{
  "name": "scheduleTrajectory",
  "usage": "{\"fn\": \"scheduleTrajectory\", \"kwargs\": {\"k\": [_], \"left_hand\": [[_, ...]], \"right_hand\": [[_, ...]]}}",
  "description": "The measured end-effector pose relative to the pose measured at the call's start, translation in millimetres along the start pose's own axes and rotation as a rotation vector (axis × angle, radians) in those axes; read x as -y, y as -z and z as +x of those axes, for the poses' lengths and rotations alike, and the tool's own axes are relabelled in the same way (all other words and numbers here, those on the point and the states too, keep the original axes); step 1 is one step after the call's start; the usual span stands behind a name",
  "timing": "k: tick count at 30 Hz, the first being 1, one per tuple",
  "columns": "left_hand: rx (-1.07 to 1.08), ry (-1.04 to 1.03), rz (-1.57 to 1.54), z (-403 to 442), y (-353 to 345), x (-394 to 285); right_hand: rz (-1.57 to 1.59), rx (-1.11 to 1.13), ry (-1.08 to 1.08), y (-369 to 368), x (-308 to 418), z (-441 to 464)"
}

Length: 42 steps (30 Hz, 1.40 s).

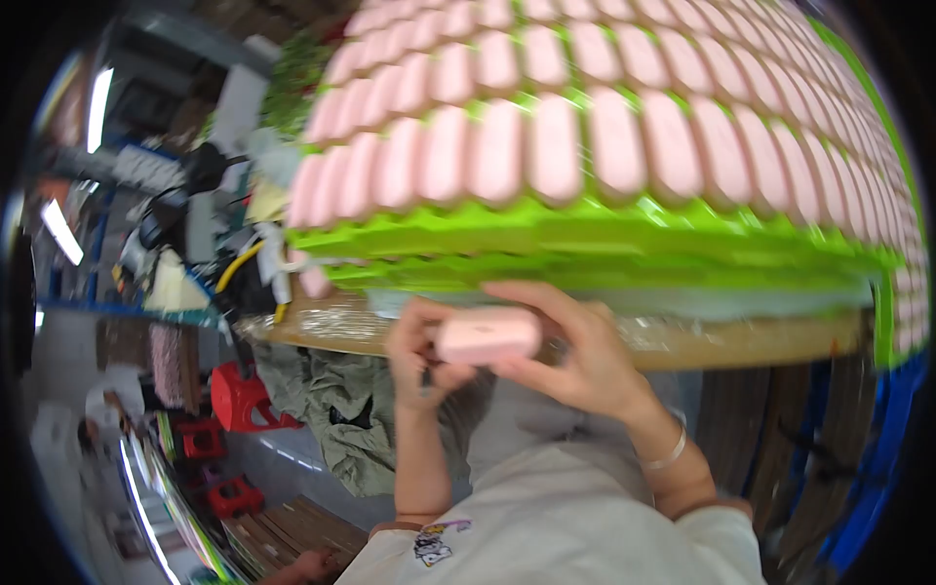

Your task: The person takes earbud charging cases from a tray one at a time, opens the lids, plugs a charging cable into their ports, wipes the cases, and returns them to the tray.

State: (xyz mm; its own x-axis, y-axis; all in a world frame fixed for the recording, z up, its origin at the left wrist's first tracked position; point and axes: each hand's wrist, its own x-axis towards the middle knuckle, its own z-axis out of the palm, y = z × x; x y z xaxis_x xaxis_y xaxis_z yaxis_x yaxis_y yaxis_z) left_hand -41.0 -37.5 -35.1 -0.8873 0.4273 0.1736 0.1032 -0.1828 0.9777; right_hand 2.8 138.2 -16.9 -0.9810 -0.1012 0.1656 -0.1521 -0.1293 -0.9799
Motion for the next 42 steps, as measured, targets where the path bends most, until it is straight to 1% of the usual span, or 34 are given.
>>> {"fn": "scheduleTrajectory", "kwargs": {"k": [1,2,3,4,5,6,7,9,11,12,13,15,17,19,20,21,23,24,25,27,29,31,33,34,36,39,40,42], "left_hand": [[0.045,-0.008,0.16,-2.0,7.5,5.0],[0.036,0.005,0.152,0.5,5.7,0.7],[0.044,0.026,0.195,3.0,7.6,-5.0],[0.059,0.076,0.223,1.5,8.8,-9.3],[0.09,0.082,0.196,1.5,8.2,-11.7],[0.097,0.065,0.235,1.1,8.2,-12.5],[0.114,0.048,0.268,2.1,9.7,-14.6],[0.115,0.015,0.255,1.9,11.4,-14.3],[0.158,-0.051,0.236,6.9,9.1,-16.1],[0.138,-0.025,0.275,4.2,9.6,-17.8],[0.135,0.0,0.306,3.5,10.8,-17.5],[0.075,0.006,0.217,0.6,10.7,-8.0],[0.039,-0.017,0.218,-0.1,11.4,-4.9],[0.014,-0.088,0.257,-2.0,17.6,5.3],[0.017,-0.075,0.238,-3.1,11.7,2.9],[0.007,-0.052,0.221,-3.8,8.2,-0.1],[-0.02,-0.026,0.237,-3.3,7.7,-1.1],[-0.043,-0.032,0.262,-2.8,4.4,-2.9],[-0.021,-0.025,0.244,-1.7,2.0,-3.4],[-0.053,-0.032,0.251,-0.6,0.4,-4.5],[-0.053,-0.034,0.234,0.9,-2.4,-5.2],[-0.071,-0.042,0.314,-0.4,0.8,-2.7],[-0.083,-0.063,0.305,0.2,4.6,5.1],[-0.086,-0.089,0.348,0.0,8.3,8.4],[-0.09,-0.134,0.412,0.1,13.3,13.2],[-0.099,-0.113,0.435,3.7,6.5,4.3],[-0.141,-0.052,0.407,2.2,-0.9,-2.5],[-0.128,-0.039,0.42,1.2,3.2,1.9]], "right_hand": [[0.01,-0.033,0.075,-1.8,-1.2,-1.2],[0.022,-0.066,0.122,-3.0,-2.6,0.3],[0.039,-0.015,0.095,-4.3,-0.4,1.7],[0.059,-0.028,0.066,-6.4,4.5,-1.3],[0.074,-0.046,0.059,-7.2,5.7,-2.0],[0.081,-0.013,0.092,-5.6,-0.6,2.1],[0.091,-0.031,0.104,-5.1,-6.0,1.3],[0.097,-0.058,0.074,-8.1,-10.7,-3.7],[0.079,-0.014,0.156,-5.7,-5.8,1.6],[0.163,-0.067,0.09,-7.5,-0.2,-0.2],[0.139,-0.112,0.123,-6.7,1.4,0.6],[0.138,-0.006,0.145,1.2,-2.3,1.3],[0.13,0.033,0.099,9.0,2.2,-1.9],[-0.025,0.071,0.185,15.8,15.5,-4.9],[-0.061,0.081,0.187,25.1,35.5,-13.5],[-0.097,0.02,0.21,35.1,52.5,-18.0],[-0.319,0.008,0.409,55.5,86.6,-20.5],[-0.439,-0.062,0.408,67.6,104.6,-21.6],[-0.558,-0.124,0.401,83.1,121.1,-20.2],[-0.479,-0.326,0.387,114.2,142.2,-10.8],[-0.514,-0.439,0.427,159.8,158.8,12.0],[-0.652,-0.502,0.456,211.3,169.8,37.0],[-0.705,-0.552,0.347,247.4,180.0,56.5],[-0.713,-0.553,0.347,259.9,183.2,62.8],[-0.75,-0.558,0.228,276.6,188.8,75.0],[-0.735,-0.531,0.233,292.1,184.6,88.2],[-0.744,-0.522,0.233,297.5,182.6,91.4],[-0.742,-0.525,0.261,308.9,176.9,100.6]]}}
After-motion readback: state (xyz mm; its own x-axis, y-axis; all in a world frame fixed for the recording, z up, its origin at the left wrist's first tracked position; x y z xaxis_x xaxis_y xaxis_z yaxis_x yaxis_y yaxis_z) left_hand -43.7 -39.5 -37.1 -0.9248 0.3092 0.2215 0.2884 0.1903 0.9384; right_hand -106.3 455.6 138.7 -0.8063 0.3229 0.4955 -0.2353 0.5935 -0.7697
